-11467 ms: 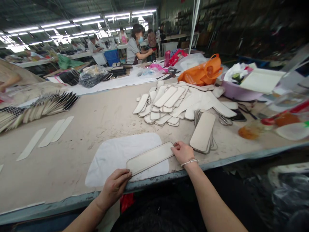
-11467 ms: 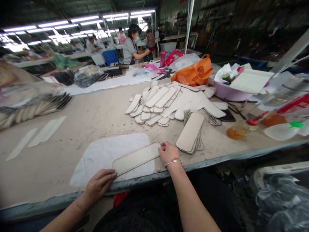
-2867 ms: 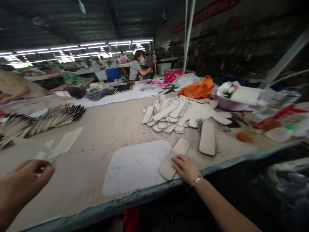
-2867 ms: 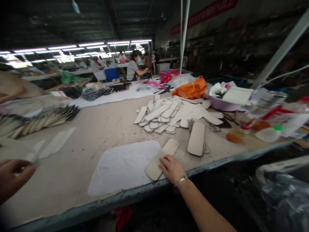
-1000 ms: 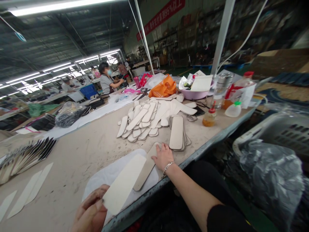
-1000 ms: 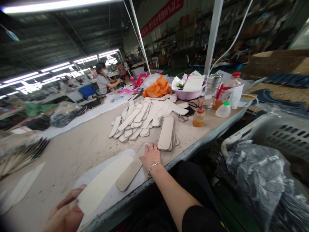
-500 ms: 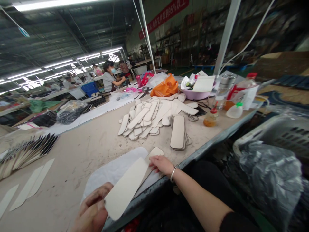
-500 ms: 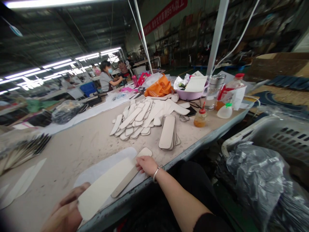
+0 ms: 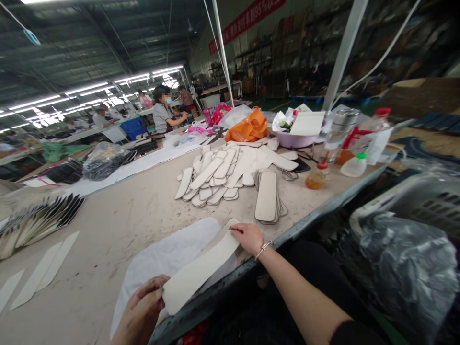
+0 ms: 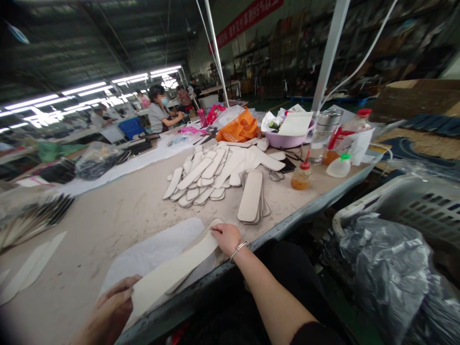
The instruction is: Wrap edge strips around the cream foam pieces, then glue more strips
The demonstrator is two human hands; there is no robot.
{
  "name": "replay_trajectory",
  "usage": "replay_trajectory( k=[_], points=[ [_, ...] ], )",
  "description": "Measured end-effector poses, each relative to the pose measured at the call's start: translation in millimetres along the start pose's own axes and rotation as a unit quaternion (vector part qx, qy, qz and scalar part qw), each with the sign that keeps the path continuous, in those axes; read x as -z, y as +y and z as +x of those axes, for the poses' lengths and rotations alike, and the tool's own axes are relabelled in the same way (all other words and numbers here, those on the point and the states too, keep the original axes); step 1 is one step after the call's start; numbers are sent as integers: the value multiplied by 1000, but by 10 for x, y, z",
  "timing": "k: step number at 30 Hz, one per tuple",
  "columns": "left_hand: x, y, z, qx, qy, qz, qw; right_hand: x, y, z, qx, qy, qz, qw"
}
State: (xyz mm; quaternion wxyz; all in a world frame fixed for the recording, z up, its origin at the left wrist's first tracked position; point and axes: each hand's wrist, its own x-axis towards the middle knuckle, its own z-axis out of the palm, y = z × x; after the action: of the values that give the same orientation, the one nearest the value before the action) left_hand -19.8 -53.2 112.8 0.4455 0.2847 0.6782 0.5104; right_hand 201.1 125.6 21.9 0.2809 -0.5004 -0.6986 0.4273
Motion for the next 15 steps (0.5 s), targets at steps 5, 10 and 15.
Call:
replay_trajectory(
  k=[5, 10, 15],
  points=[
    [64, -226, 133, 14, -59, 4, 998, 47, -52, 111, 26, 34, -95, 995],
    [83, -489, 323, 30, -22, 109, 993, 1, -54, 226, 44, 34, -176, 983],
    [108, -616, 497, 35, -14, 223, 974, -49, 9, 296, 48, 34, -223, 973]
  ],
)
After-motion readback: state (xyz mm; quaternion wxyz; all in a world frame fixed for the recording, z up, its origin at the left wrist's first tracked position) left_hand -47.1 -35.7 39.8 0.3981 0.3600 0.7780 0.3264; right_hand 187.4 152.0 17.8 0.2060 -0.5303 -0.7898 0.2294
